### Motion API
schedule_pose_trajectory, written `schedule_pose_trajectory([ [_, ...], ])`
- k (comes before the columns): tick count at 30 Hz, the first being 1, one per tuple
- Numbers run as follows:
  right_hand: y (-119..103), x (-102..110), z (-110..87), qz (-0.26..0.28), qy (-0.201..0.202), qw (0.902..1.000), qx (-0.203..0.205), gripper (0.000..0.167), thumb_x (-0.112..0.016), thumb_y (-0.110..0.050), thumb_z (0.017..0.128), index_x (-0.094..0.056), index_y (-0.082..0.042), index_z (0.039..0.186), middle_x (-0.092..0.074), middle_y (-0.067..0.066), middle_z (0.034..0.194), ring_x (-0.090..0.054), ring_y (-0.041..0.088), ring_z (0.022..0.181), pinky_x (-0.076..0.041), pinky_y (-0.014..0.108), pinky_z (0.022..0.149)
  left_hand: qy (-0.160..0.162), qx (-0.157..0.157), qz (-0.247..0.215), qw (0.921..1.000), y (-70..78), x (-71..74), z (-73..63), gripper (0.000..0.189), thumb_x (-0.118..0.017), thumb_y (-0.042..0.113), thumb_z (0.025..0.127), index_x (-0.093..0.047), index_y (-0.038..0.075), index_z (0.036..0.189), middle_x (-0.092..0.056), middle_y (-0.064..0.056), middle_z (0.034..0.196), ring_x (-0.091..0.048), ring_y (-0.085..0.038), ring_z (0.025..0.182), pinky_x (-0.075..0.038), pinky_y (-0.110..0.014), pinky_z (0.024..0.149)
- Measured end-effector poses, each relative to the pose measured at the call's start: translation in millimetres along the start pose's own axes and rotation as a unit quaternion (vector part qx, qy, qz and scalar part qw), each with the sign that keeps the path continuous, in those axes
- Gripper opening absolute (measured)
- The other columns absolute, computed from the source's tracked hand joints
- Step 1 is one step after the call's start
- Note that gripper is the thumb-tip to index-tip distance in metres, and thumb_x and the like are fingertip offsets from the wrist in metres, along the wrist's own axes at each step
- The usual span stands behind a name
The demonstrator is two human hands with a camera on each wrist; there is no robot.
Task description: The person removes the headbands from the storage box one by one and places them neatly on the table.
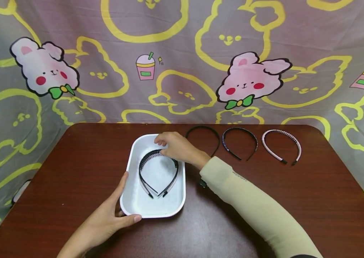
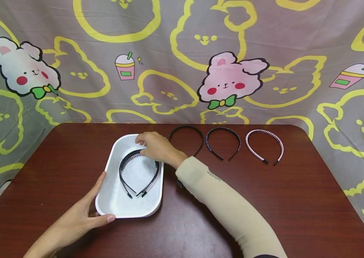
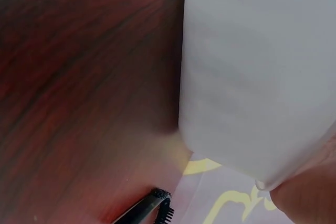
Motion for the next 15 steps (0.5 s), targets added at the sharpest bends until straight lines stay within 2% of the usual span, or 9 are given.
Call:
schedule_pose_trajectory([
  [9,7.0,-4.7,-1.5,-0.056,-0.006,0.9978,-0.034,0.035,-0.076,-0.009,0.094,-0.073,-0.011,0.128,-0.076,0.005,0.118,-0.069,0.02,0.113,-0.054,0.045,0.097,0.008,-0.011,0.021,0.9997,1.1,2.0,-0.3,0.124,-0.089,0.034,0.084,0.001,0.034,0.169,-0.006,-0.018,0.176,-0.051,-0.03,0.135,-0.048,-0.012,0.093],
  [15,7.5,-7.8,-3.4,-0.086,-0.006,0.9955,-0.04,0.035,-0.075,-0.012,0.096,-0.072,-0.014,0.131,-0.075,0.003,0.121,-0.068,0.02,0.115,-0.053,0.049,0.098,0.008,-0.015,0.017,0.9997,1.0,1.9,-0.6,0.124,-0.089,0.033,0.084,0.001,0.034,0.169,-0.005,-0.019,0.176,-0.049,-0.032,0.137,-0.047,-0.011,0.093],
])
Point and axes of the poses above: each hand's wrist, its own z-axis towards the middle knuckle, its own x-axis out of the back of the hand, y = z × x, the point moved 10 cm from there along z, towards the middle knuckle
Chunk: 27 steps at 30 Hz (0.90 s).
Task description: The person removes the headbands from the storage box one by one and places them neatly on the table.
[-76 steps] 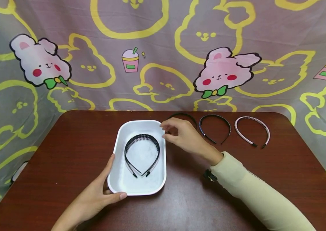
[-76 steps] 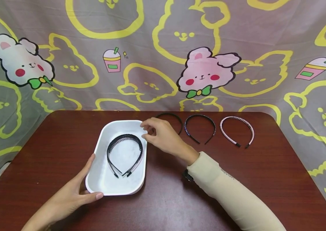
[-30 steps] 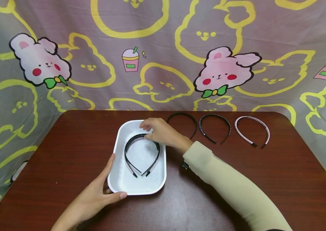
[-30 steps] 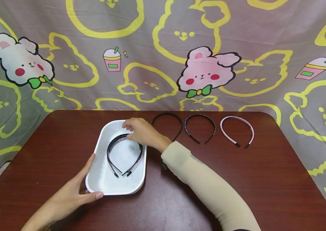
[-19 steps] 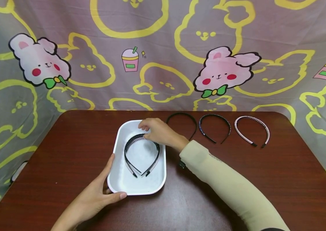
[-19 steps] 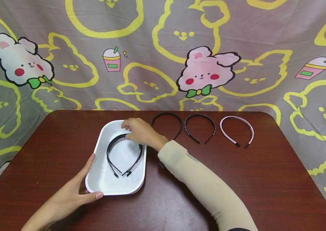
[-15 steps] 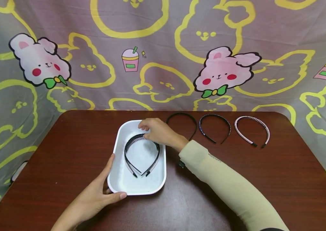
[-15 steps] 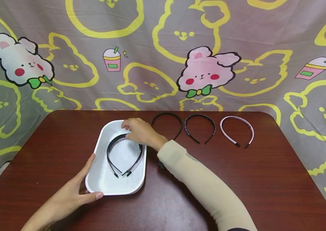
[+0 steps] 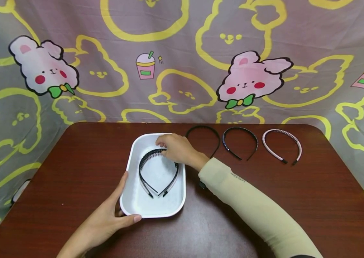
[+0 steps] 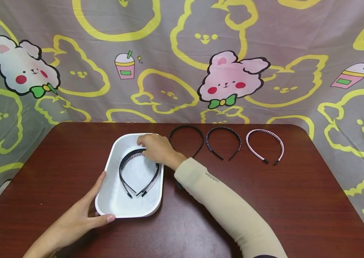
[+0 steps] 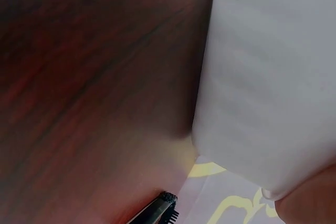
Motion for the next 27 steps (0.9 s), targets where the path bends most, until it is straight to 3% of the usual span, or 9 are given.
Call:
schedule_pose_trajectory([
  [14,-1.6,-1.8,-0.3,-0.047,0.007,0.9988,-0.006,0.032,-0.071,-0.01,0.097,-0.074,-0.016,0.128,-0.077,-0.001,0.117,-0.068,0.018,0.114,-0.054,0.051,0.097,-0.003,-0.003,-0.004,1.0,1.5,-0.4,0.3,0.124,-0.089,0.033,0.084,0.002,0.034,0.169,-0.004,-0.019,0.176,-0.051,-0.031,0.134,-0.049,-0.013,0.092],
  [27,-1.6,-2.1,-0.6,-0.046,0.012,0.9988,-0.011,0.034,-0.066,-0.005,0.098,-0.074,-0.017,0.129,-0.076,-0.002,0.113,-0.068,0.017,0.108,-0.054,0.05,0.093,-0.007,0.002,-0.008,0.9999,0.4,-0.8,-0.1,0.124,-0.089,0.033,0.085,0.001,0.033,0.169,-0.003,-0.019,0.176,-0.051,-0.032,0.136,-0.048,-0.011,0.092],
])
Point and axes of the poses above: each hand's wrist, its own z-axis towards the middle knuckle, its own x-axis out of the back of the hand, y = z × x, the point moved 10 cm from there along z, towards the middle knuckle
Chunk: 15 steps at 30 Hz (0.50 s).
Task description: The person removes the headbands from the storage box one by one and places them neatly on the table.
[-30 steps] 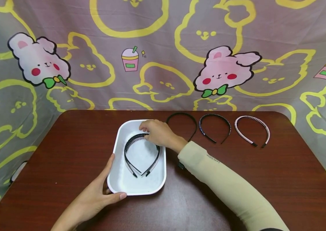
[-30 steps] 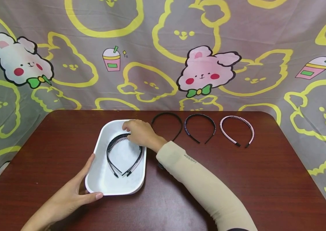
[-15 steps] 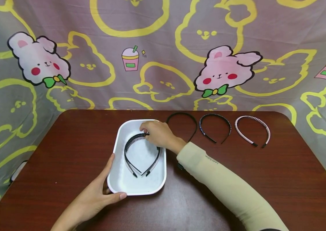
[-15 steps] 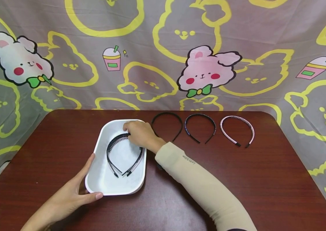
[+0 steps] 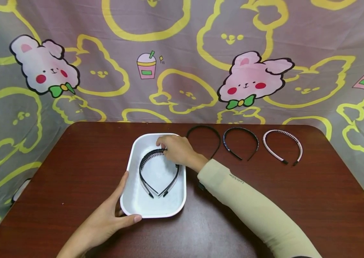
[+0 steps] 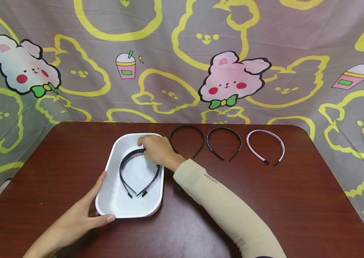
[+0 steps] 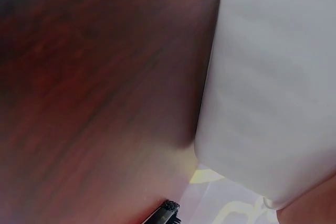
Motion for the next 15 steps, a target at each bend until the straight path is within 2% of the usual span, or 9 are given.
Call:
schedule_pose_trajectory([
  [9,1.0,2.7,-0.3,0.039,0.01,0.9992,0.006,0.032,-0.067,-0.004,0.098,-0.075,-0.018,0.126,-0.077,-0.001,0.113,-0.07,0.019,0.108,-0.053,0.052,0.094,0.006,-0.017,0.013,0.9998,0.8,0.4,-0.8,0.124,-0.089,0.033,0.085,0.001,0.032,0.17,-0.006,-0.02,0.176,-0.045,-0.035,0.14,-0.046,-0.011,0.095],
  [15,0.9,4.9,-0.1,0.058,0.01,0.9982,0.014,0.029,-0.068,-0.005,0.098,-0.077,-0.018,0.123,-0.077,-0.001,0.11,-0.07,0.017,0.104,-0.054,0.048,0.091,0.011,-0.032,0.014,0.9993,3.7,1.1,0.0,0.123,-0.088,0.033,0.085,0.001,0.03,0.17,-0.006,-0.019,0.176,-0.041,-0.038,0.144,-0.046,-0.011,0.095],
])
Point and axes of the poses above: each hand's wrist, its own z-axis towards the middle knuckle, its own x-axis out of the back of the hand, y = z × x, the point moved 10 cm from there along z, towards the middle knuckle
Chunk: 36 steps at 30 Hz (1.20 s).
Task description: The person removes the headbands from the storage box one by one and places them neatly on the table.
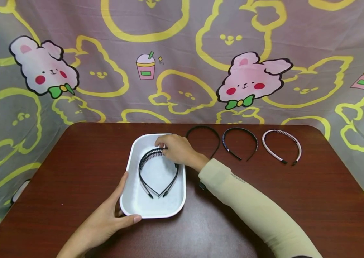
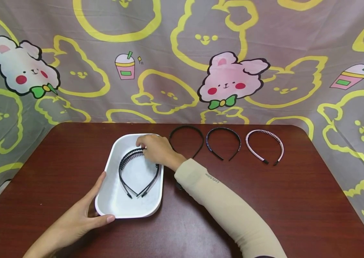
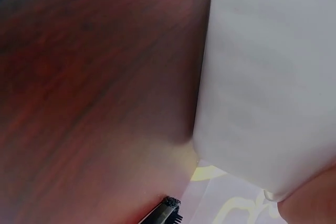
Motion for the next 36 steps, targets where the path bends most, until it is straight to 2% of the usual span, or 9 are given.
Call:
schedule_pose_trajectory([
  [7,-1,5,0.9,0.033,0.014,0.9992,0.016,0.021,-0.072,-0.002,0.095,-0.081,-0.017,0.108,-0.077,0.0,0.102,-0.068,0.016,0.096,-0.054,0.039,0.082,0.002,0.006,0.015,0.9999,0.0,1.2,-0.1,0.122,-0.088,0.037,0.085,0.001,0.032,0.17,-0.007,-0.018,0.176,-0.042,-0.036,0.144,-0.045,-0.01,0.096],
  [11,-4,9,1.5,0.059,0.021,0.9975,0.031,0.021,-0.072,0.002,0.094,-0.081,-0.013,0.105,-0.078,0.003,0.1,-0.069,0.017,0.094,-0.054,0.031,0.079,0.003,0.006,0.014,0.9999,0.2,1.3,0.1,0.122,-0.088,0.036,0.085,0.0,0.032,0.17,-0.008,-0.017,0.176,-0.049,-0.028,0.139,-0.047,-0.011,0.095],
  [16,-5,12,2.3,0.09,0.021,0.9947,0.044,0.021,-0.071,0.006,0.093,-0.081,-0.008,0.105,-0.078,0.007,0.102,-0.068,0.02,0.094,-0.053,0.027,0.082,0.001,0.01,0.006,0.9999,-0.3,0.8,0.5,0.122,-0.088,0.035,0.085,0.0,0.032,0.17,-0.007,-0.017,0.176,-0.052,-0.02,0.133,-0.048,-0.012,0.093],
  [28,-12,20,1.9,0.113,0.032,0.9916,0.055,0.021,-0.071,0.006,0.092,-0.081,-0.006,0.106,-0.078,0.007,0.103,-0.066,0.02,0.094,-0.052,0.026,0.083,0.0,0.015,0.007,0.9999,-1.7,0.9,0.4,0.123,-0.089,0.035,0.085,0.0,0.032,0.17,-0.009,-0.019,0.176,-0.051,-0.027,0.135,-0.049,-0.012,0.093],
  [36,-12,35,-1.7,0.121,0.048,0.9901,0.052,0.019,-0.072,0.004,0.092,-0.081,-0.007,0.106,-0.079,0.006,0.102,-0.067,0.019,0.093,-0.052,0.026,0.083,0.0,0.02,0.007,0.9998,-2.1,1.0,0.2,0.123,-0.089,0.035,0.085,0.0,0.033,0.17,-0.007,-0.019,0.176,-0.051,-0.028,0.135,-0.049,-0.012,0.093],
])
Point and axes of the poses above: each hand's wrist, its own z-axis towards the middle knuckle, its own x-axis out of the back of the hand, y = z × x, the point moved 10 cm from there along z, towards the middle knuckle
